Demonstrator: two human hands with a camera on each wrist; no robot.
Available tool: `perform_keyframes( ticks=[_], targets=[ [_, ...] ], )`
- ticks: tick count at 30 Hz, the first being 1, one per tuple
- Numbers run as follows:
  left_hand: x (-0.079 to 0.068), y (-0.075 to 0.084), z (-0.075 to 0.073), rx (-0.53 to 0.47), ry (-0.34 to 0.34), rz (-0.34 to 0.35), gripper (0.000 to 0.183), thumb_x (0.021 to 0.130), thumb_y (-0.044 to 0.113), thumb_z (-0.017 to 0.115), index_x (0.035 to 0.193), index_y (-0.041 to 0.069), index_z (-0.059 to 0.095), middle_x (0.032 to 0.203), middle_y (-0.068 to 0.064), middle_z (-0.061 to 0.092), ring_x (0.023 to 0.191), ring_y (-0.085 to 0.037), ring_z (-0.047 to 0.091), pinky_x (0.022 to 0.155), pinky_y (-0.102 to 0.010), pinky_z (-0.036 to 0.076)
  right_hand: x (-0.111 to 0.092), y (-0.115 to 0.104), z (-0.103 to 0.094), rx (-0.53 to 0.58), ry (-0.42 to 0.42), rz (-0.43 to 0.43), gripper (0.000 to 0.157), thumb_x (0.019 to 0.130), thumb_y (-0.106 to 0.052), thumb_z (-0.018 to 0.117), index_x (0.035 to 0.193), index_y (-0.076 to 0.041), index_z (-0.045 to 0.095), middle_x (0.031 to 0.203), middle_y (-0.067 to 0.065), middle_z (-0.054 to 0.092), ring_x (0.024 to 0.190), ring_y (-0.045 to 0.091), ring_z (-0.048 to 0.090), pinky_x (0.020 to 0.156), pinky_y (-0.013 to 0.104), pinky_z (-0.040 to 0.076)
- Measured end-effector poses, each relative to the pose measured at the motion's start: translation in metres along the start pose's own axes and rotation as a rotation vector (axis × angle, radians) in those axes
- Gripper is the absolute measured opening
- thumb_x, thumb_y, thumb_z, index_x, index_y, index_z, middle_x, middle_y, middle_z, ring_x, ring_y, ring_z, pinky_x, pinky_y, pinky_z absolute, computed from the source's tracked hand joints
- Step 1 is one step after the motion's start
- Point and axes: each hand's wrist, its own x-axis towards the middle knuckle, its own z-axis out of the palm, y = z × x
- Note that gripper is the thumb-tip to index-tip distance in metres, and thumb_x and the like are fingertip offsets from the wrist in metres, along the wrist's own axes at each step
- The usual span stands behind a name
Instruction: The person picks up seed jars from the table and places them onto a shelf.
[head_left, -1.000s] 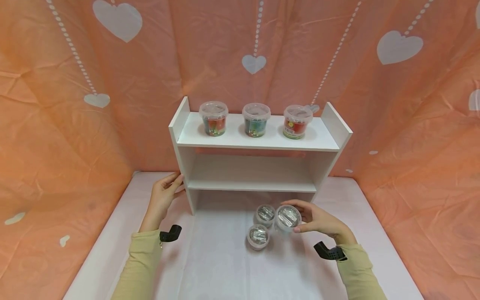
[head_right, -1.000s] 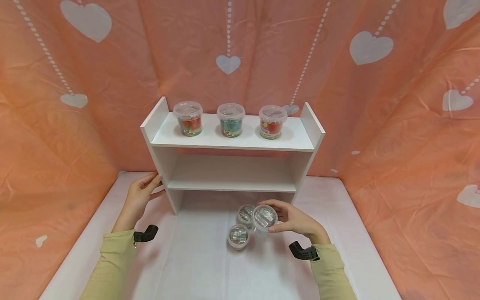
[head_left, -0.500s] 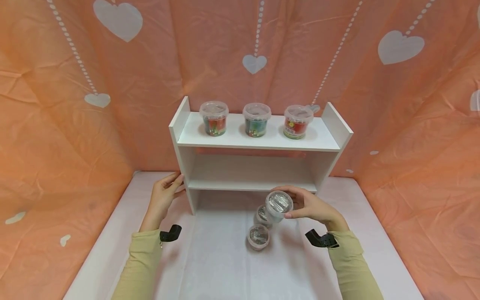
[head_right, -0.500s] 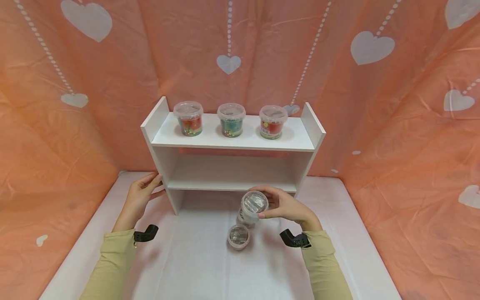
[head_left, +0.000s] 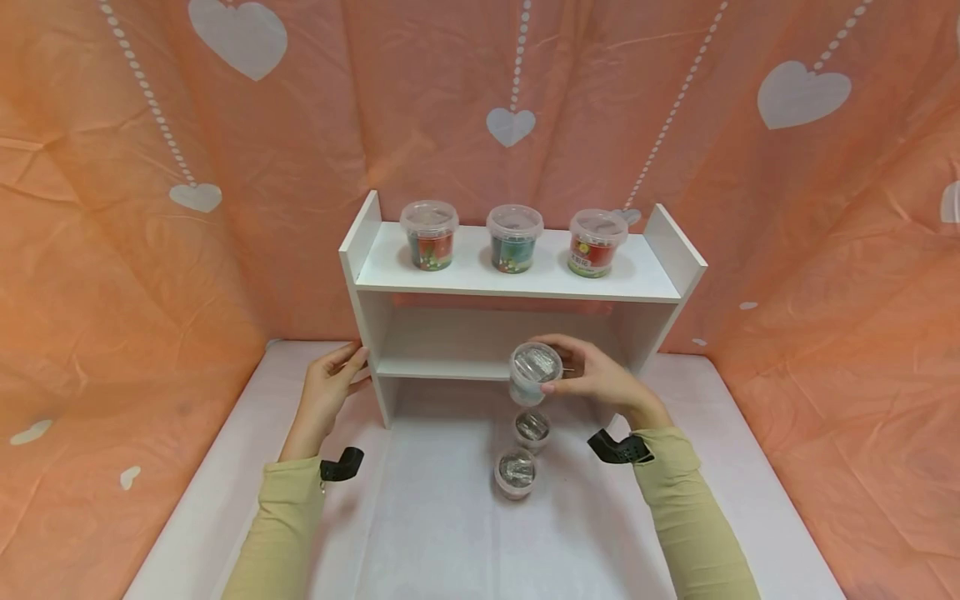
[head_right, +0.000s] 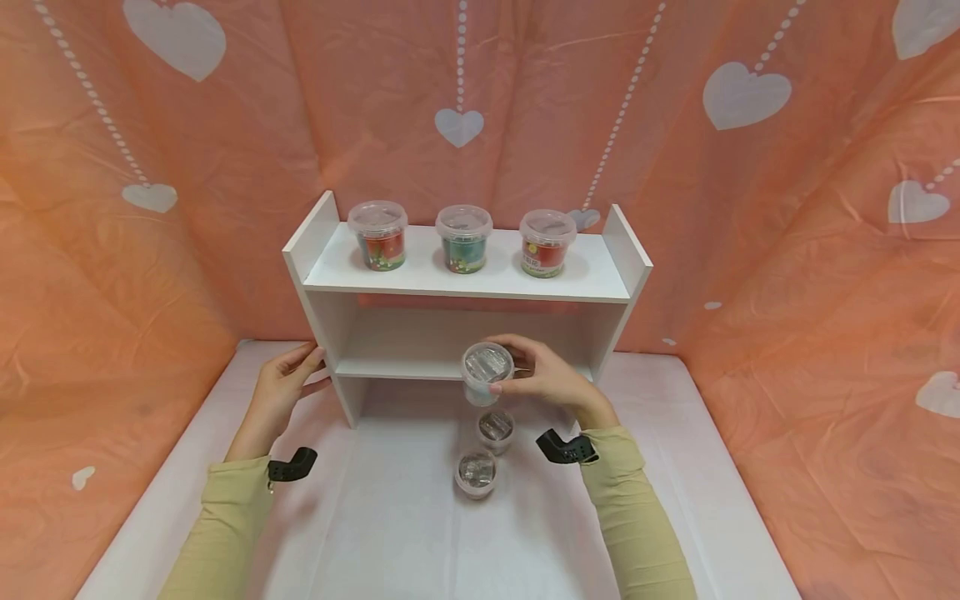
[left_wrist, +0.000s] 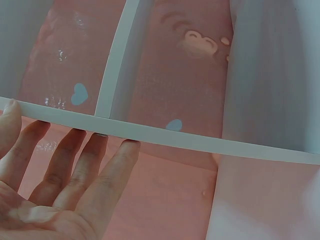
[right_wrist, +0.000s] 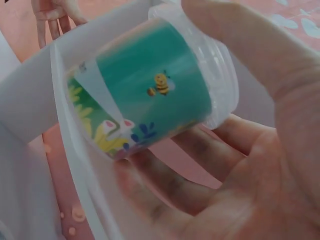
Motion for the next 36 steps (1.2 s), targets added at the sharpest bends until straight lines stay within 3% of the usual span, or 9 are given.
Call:
perform_keyframes(
  ticks=[9,19,26,33,36],
  targets=[
    [0.002,0.0,0.0,-0.007,0.006,0.001,0.058,0.097,0.029,0.058,0.14,-0.007,0.042,0.146,-0.02,0.036,0.118,-0.027,0.053,0.092,-0.045,0.049,0.022,-0.002,0.014,0.023,0.046,-0.006,0.064,0.083,-0.008,0.075,0.139,-0.008,0.046,0.125,0.012,0.058,0.11,0.027,0.057,0.09,0.034,0.051],
    [0.001,-0.001,0.0,-0.008,0.008,0.006,0.057,0.097,0.028,0.059,0.139,-0.007,0.043,0.144,-0.02,0.039,0.108,-0.014,0.057,0.09,-0.043,0.05,0.04,0.001,0.024,0.005,0.031,-0.004,0.061,0.083,-0.009,0.076,0.137,-0.006,0.048,0.123,0.012,0.059,0.109,0.026,0.058,0.092,0.037,0.05],
    [0.001,-0.001,0.001,-0.01,0.013,0.005,0.056,0.097,0.027,0.058,0.139,-0.007,0.043,0.142,-0.02,0.041,0.108,-0.014,0.058,0.09,-0.043,0.05,0.052,0.001,0.028,-0.015,0.033,-0.03,0.061,0.082,-0.01,0.077,0.136,-0.006,0.048,0.122,0.011,0.059,0.109,0.025,0.058,0.092,0.037,0.051],
    [0.0,0.0,0.001,-0.017,0.012,0.005,0.054,0.097,0.026,0.058,0.138,-0.007,0.044,0.143,-0.02,0.041,0.108,-0.014,0.057,0.09,-0.044,0.05,0.064,0.0,0.035,0.006,0.054,-0.013,0.059,0.084,0.001,0.072,0.137,-0.001,0.046,0.121,0.015,0.058,0.106,0.023,0.058,0.088,0.032,0.051],
    [0.0,0.0,0.001,-0.016,0.013,0.005,0.054,0.097,0.026,0.058,0.138,-0.007,0.044,0.143,-0.02,0.04,0.11,-0.016,0.057,0.09,-0.044,0.05,0.064,-0.01,0.04,0.018,0.058,-0.021,0.059,0.084,0.004,0.07,0.137,0.004,0.044,0.122,0.018,0.056,0.105,0.023,0.057,0.087,0.03,0.051]
  ],
)
